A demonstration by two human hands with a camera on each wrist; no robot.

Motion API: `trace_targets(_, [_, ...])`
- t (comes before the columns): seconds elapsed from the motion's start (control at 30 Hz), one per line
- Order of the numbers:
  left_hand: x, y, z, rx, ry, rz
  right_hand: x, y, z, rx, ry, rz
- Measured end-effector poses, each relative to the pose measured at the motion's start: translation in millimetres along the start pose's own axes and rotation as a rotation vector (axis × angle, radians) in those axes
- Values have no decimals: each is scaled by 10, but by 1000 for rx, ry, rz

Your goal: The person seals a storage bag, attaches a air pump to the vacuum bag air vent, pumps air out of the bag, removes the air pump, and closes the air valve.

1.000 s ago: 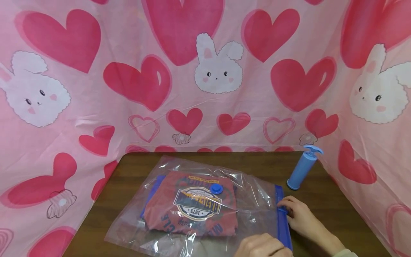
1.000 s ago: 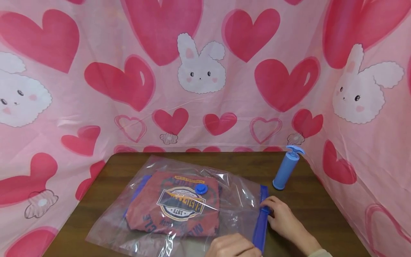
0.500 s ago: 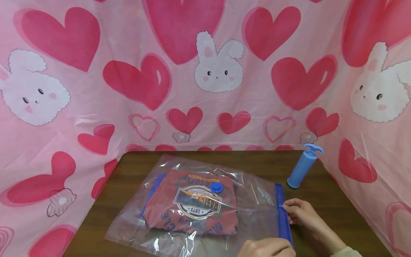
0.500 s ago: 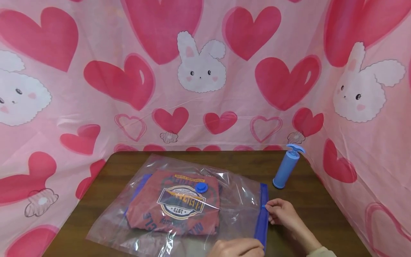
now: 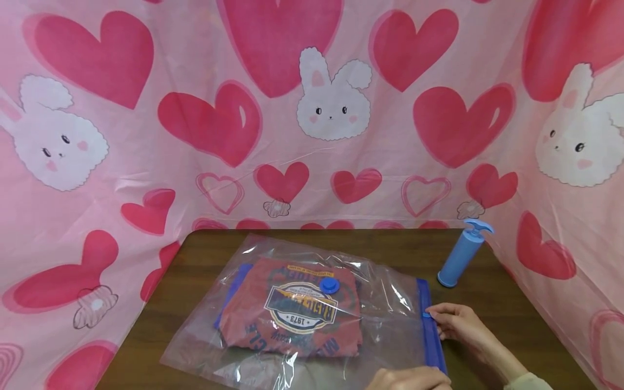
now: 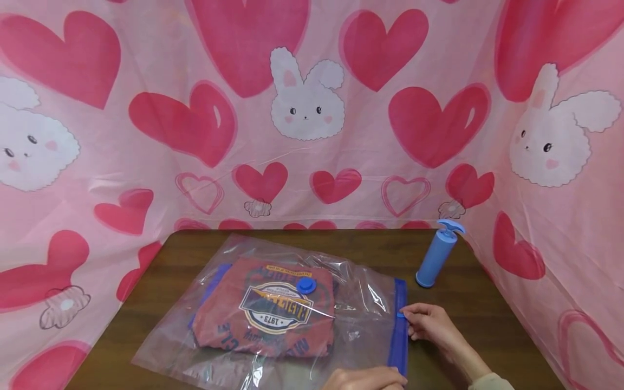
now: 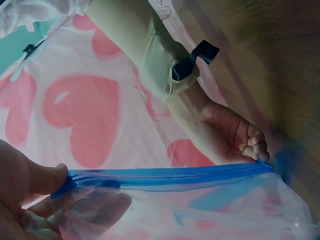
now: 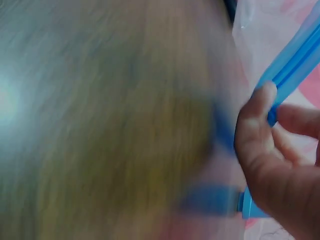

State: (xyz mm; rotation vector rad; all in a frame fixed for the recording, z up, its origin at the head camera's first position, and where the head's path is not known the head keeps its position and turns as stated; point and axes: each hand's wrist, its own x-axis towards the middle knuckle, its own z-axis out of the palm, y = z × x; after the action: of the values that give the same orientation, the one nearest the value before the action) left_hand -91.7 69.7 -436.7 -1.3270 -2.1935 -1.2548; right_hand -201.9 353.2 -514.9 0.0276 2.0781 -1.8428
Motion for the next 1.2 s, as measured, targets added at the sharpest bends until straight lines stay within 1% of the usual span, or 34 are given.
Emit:
trace_targets(0.03, [-1,7,-5,-22,0,-14,-16,2,-5,-14,-19,-8])
trace_targets(0.07, [0,12,-10,-24,8,-13,-36,1,-5,-46,-33,-24])
trace_targets(0.1, [0,15,-18,-28,14,-10,-61,3,0,-105,-41,-60])
trace_targets(0.13, [2,19,-28,-31,18,-5,-82,5,12,-189,-30,-118])
trace_targets(0.17, [3,21,-41,-21,19,7,-100,10,32,-292,-5,-197])
trace_targets(0.23, [9,21,-70,-1,22,35,-123,26,83,-554,87,-407])
trace_targets(0.3, [18,16,-99,28,26,77,-123,43,130,-819,248,-605])
trace_targets(0.33, [26,14,-111,48,29,98,-112,51,147,-913,330,-687])
trace_targets(0.37, [34,12,-119,69,33,119,-101,59,156,-980,388,-756])
trace_targets(0.4, [42,11,-124,80,39,129,-88,64,157,-1027,429,-816])
trace_targets(0.47, [53,10,-124,73,41,128,-55,77,142,-1063,467,-904])
trace_targets(0.5, [54,8,-120,68,40,122,-35,90,129,-1067,471,-944])
trace_targets(0.57, [52,-4,-102,21,43,100,2,117,105,-1052,456,-1012])
trace_targets(0.63, [43,-33,-79,-6,36,100,40,148,81,-1030,425,-1074])
trace_targets(0.7, [33,-69,-58,-1,18,123,75,178,63,-1016,400,-1122])
trace_targets(0.77, [23,-97,-41,-17,-10,144,106,198,48,-1009,375,-1163])
trace_targets(0.83, [18,-108,-37,-35,-42,148,127,212,40,-1017,355,-1189])
trace_targets(0.9, [17,-120,-38,-27,-49,161,143,219,35,-1031,341,-1204])
trace_targets(0.97, [21,-130,-36,-8,-36,180,153,215,30,-1037,326,-1210])
trace_targets(1.03, [28,-145,-39,39,-11,208,160,202,23,-1051,317,-1204])
trace_targets(1.1, [28,-153,-50,33,-6,223,171,186,20,-1056,308,-1196])
trace_targets(1.2, [23,-163,-84,4,-24,241,192,163,17,-1040,297,-1190])
